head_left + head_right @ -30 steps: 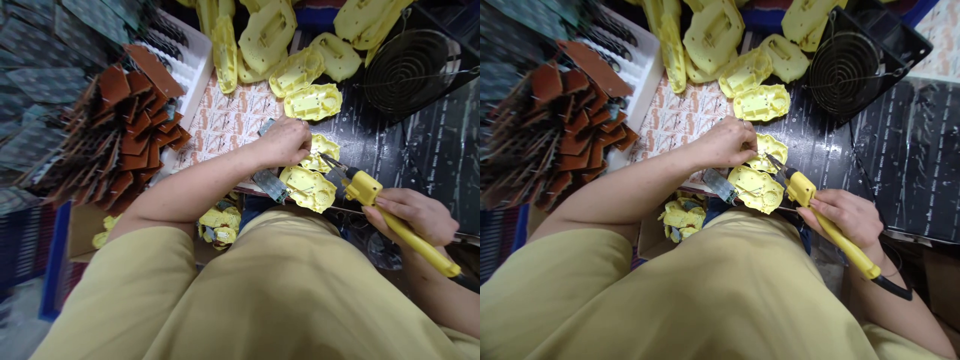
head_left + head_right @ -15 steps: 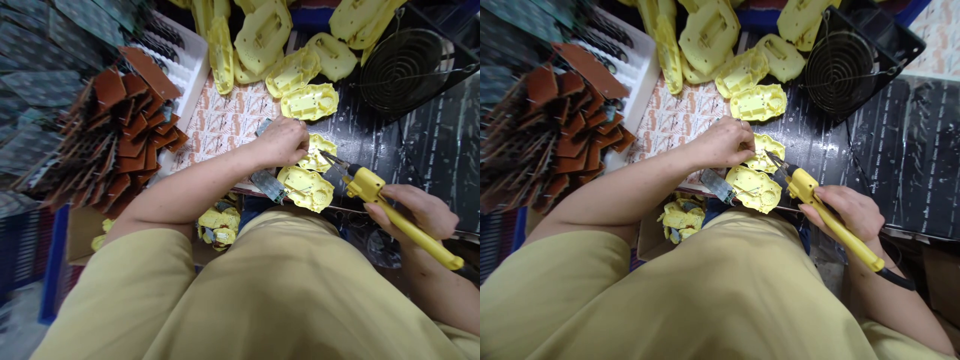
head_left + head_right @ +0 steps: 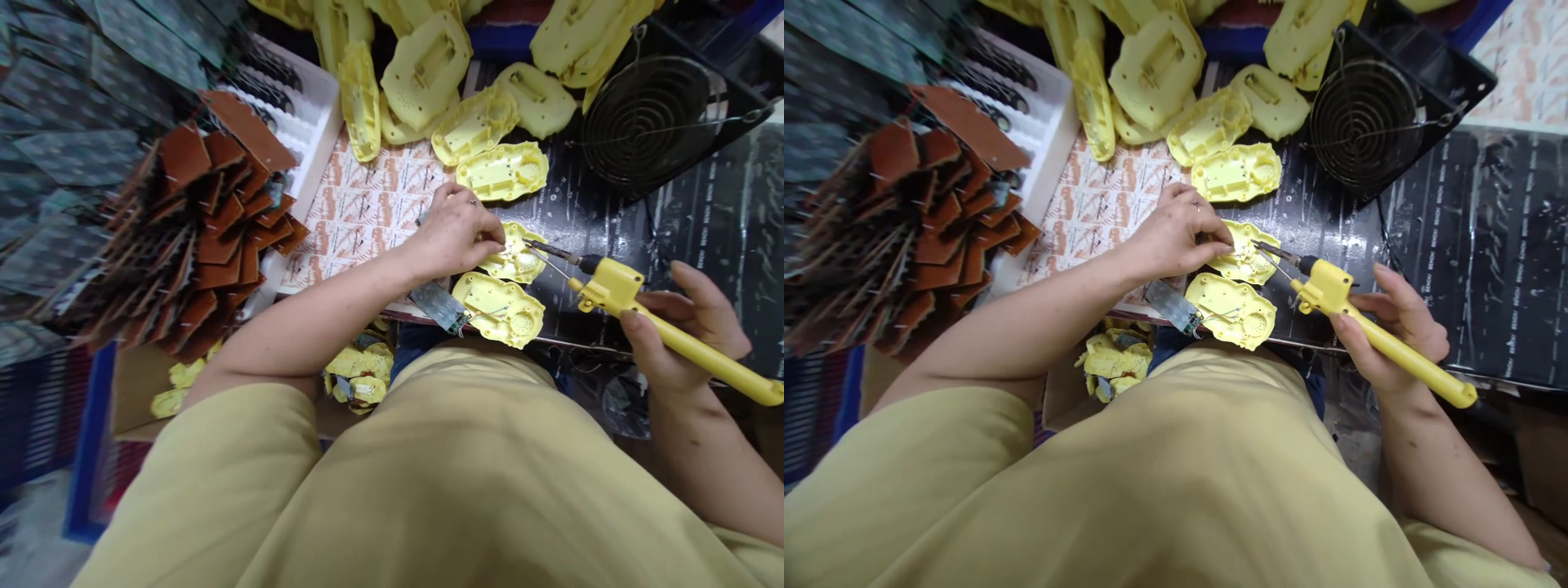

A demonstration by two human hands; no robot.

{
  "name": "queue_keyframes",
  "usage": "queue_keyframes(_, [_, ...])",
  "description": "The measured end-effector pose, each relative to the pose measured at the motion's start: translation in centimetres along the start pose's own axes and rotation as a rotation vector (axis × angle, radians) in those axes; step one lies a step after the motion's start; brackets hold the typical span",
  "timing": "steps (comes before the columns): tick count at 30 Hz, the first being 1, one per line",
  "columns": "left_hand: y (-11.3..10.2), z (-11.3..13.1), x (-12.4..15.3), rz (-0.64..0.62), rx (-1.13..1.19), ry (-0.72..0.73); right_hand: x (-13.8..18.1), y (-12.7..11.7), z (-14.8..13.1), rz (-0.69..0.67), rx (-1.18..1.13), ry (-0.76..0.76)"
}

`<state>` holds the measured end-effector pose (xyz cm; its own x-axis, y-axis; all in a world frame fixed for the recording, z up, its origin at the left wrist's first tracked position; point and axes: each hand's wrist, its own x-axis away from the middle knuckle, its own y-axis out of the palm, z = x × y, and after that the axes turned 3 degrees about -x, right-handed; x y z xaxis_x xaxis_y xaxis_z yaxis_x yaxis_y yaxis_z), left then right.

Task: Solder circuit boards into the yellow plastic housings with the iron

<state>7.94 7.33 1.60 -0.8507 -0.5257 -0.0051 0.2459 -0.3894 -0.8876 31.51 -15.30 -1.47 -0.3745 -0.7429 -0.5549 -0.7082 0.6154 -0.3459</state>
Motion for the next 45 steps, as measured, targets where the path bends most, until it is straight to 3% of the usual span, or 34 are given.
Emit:
queue_keyframes(7, [0.8,0.1,-0.2,0.005,-0.005,-0.057,-0.4,0.4,0.9,0.063,-0.048,-0.212])
queue_keyframes(11, [0.7,0.3,-0.3,0.013,-0.014,-0.049,-0.5,0.5,0.8,0.023,-0.067,-0.076])
queue_keyframes(17, [0.3,0.8,-0.4,-0.034,-0.072,-0.074,-0.7,1.6,2.7,0.311,-0.374,0.067])
queue_keyframes(20, [0.5,0.5,-0.4,-0.007,-0.066,-0.049,-0.5,1.8,3.4,0.309,-0.479,0.134])
queue_keyframes(30, [0.8,0.4,-0.3,0.038,-0.052,-0.029,-0.1,2.0,3.6,0.275,-0.376,0.214])
queue_keyframes(37, [1.0,0.2,-0.3,0.035,-0.053,-0.024,0.4,1.4,2.5,0.334,-0.304,0.129])
queue_keyframes(39, [1.1,0.2,-0.3,0.036,-0.055,-0.024,0.6,1.0,1.6,0.273,-0.183,0.024])
queue_keyframes(41, [1.0,0.3,-0.4,0.029,-0.061,-0.031,0.5,0.5,0.8,0.125,-0.091,-0.103])
queue_keyframes(45, [0.9,0.5,-0.5,0.012,-0.076,-0.043,-0.6,0.3,0.1,-0.105,-0.05,-0.261])
